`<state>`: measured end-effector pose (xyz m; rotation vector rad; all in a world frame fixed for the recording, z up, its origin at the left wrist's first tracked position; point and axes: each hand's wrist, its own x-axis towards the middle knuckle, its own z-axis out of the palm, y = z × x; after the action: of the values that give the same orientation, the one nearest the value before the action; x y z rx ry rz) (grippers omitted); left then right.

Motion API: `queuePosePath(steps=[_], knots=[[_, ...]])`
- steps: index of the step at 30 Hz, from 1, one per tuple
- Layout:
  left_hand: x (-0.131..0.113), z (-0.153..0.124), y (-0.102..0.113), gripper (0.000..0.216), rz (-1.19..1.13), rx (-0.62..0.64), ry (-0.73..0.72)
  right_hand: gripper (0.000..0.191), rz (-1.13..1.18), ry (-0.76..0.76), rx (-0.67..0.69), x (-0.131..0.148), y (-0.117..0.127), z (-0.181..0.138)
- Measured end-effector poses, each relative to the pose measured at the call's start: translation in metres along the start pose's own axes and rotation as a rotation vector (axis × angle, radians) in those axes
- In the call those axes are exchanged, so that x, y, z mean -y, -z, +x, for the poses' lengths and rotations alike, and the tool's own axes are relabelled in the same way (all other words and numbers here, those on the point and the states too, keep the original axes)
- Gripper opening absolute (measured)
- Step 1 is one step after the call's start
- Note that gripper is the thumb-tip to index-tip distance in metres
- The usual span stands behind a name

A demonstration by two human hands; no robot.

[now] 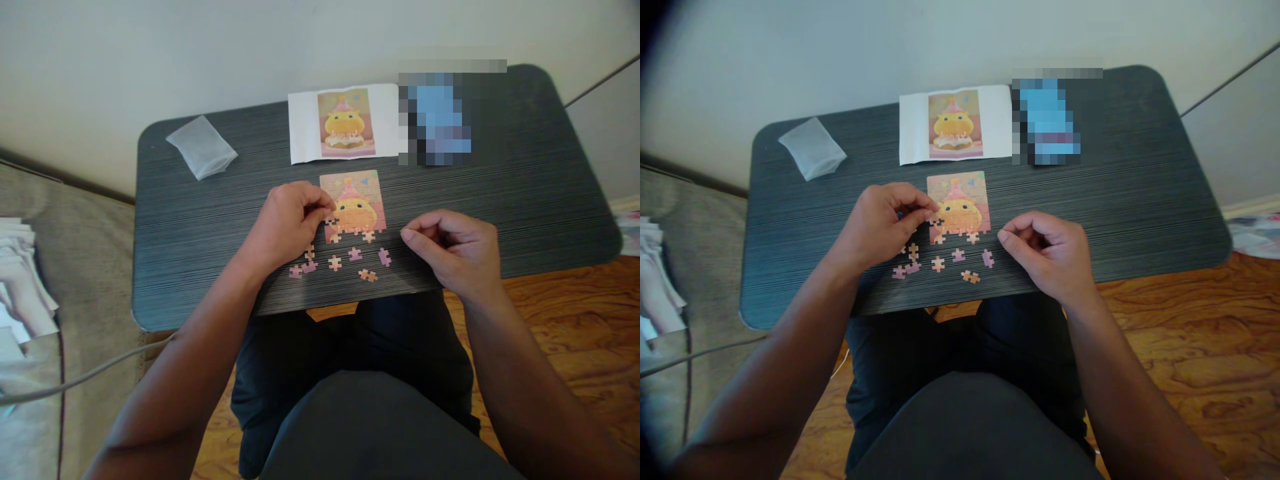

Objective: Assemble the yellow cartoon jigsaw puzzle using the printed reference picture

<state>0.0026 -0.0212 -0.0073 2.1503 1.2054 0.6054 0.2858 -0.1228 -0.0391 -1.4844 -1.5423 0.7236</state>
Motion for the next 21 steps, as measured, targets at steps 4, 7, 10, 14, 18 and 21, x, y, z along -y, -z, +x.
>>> queuePosePath(steps=[4,7,10,14,18,21], knots=[[0.0008,0.0009,-0.0011,0.018,-0.014,-0.003,0.004,0.005,0.004,0.006,-0.005,-0.0001,-0.0002,0.0002],[0.0012,0.0012,-0.002,0.017,-0.019,-0.002,0.01,0.006,0.0,0.013,-0.005,0.0007,-0.0004,0.0006],[0.0018,0.0012,-0.0026,0.017,-0.019,-0.004,0.001,0.006,0.001,0.009,-0.002,0.0017,-0.0004,0.0009],[0.0031,0.0015,-0.0034,0.017,-0.034,-0.014,-0.009,0.006,0.004,0.001,-0.004,0.0025,-0.0004,0.0011],[0.0041,0.0013,-0.004,0.016,-0.051,-0.022,-0.013,0.007,-0.002,0.006,-0.004,0.0024,-0.0003,0.0013],[0.0035,0.0008,-0.0039,0.016,-0.06,-0.029,-0.013,0.006,0.0,0.003,-0.002,0.0023,0.0,0.0013]])
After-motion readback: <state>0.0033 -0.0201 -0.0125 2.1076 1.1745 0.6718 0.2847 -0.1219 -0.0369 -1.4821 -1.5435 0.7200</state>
